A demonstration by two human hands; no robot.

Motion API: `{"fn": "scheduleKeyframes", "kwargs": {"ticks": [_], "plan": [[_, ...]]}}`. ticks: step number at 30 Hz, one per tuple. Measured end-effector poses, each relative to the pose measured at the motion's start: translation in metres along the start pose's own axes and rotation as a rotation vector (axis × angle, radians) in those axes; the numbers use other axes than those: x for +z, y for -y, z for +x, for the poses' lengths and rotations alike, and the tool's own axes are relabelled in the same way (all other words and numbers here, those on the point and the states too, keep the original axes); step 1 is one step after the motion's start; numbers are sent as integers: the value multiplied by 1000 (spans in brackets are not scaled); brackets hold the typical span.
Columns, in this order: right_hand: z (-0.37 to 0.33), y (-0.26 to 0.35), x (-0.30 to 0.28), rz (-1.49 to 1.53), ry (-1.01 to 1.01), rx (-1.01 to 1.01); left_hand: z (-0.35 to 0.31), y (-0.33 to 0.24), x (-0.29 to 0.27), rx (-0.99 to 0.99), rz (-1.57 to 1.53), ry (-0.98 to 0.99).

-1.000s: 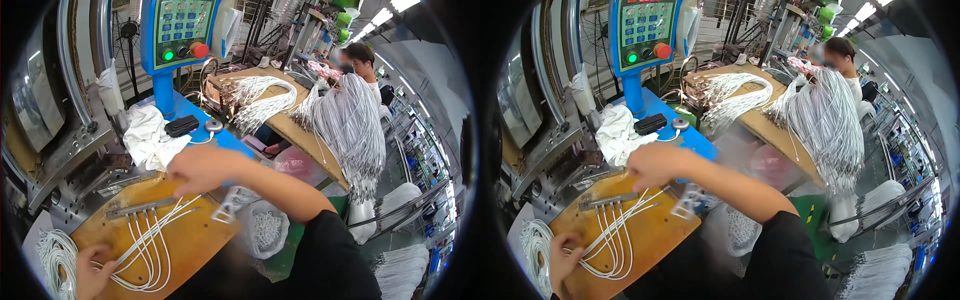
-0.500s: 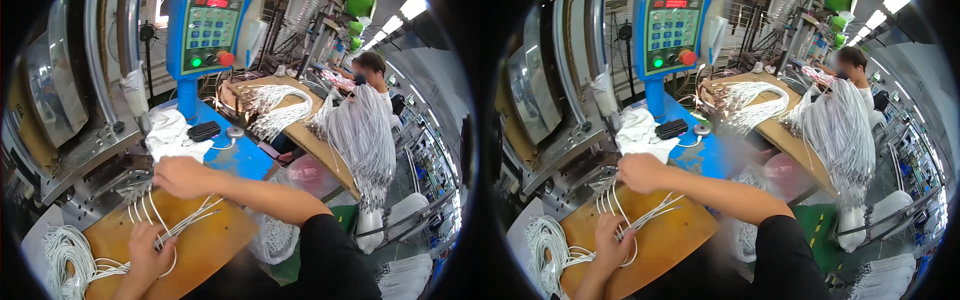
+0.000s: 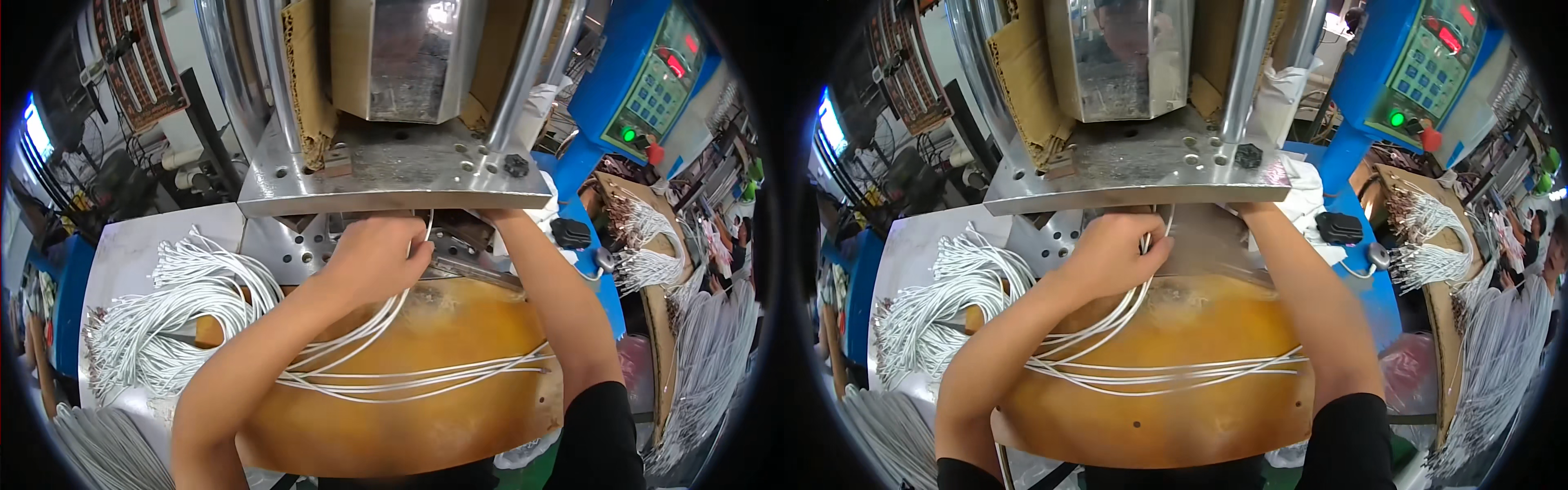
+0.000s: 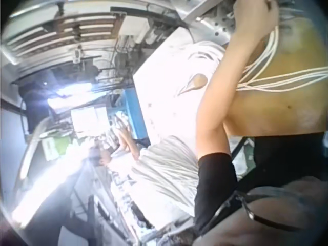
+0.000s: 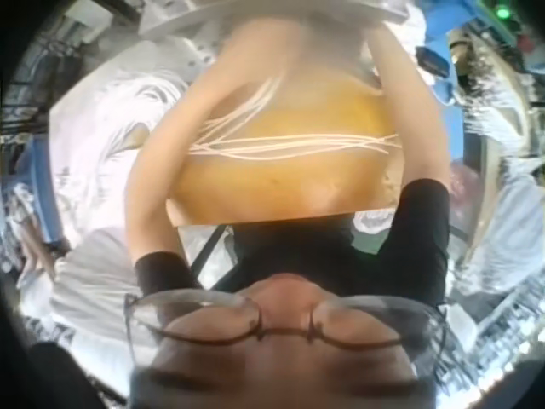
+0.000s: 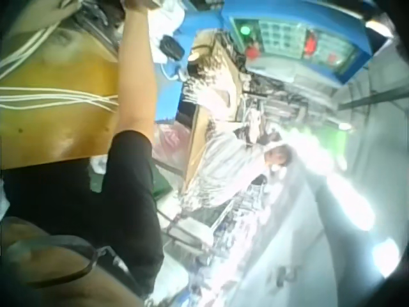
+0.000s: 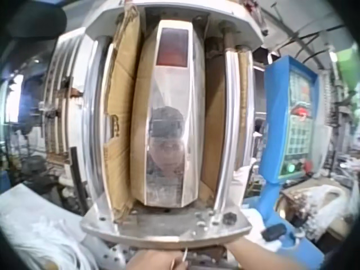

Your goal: The person inserts cable ends into a metal holder, places them into a molding machine press, removes the processed cables, and handles bundles of cables by hand.

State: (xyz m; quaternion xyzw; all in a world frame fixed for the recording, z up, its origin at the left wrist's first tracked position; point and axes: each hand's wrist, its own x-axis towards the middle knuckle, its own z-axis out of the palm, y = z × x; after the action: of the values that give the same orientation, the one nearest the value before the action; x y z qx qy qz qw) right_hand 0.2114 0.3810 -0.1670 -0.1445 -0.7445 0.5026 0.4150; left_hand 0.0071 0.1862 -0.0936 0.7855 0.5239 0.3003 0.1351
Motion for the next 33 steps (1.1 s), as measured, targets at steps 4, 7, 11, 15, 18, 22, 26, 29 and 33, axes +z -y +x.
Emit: {"fn": "scheduleKeyframes", "kwargs": {"ticks": [4, 7, 11, 15, 18, 22, 26, 29, 33], "plan": [[4, -1, -6, 25, 6, -23, -5, 16, 1, 25, -12, -15], [-5, -6, -11, -587, 14, -1, -2, 14, 6, 99, 69, -122], [-6, 42, 62, -1207, 172, 51, -10, 51, 19, 133, 572, -422], [-9, 90, 99, -1115, 134, 47, -1, 38, 13, 0, 495, -256], [-5, 72, 94, -1110, 227, 59, 0, 60, 14, -56, 536, -158], [1, 76, 98, -1205, 365, 121, -3, 68, 20, 223, 949, -312], [6, 80, 99, -1290, 313, 75, 4, 72, 24, 88, 1025, -103], [-2, 70, 98, -1290, 224, 22, 3, 76, 22, -4, 504, -100], [-10, 76, 99, -1367, 182, -62, -3, 80, 25, -7, 713, -114]]}}
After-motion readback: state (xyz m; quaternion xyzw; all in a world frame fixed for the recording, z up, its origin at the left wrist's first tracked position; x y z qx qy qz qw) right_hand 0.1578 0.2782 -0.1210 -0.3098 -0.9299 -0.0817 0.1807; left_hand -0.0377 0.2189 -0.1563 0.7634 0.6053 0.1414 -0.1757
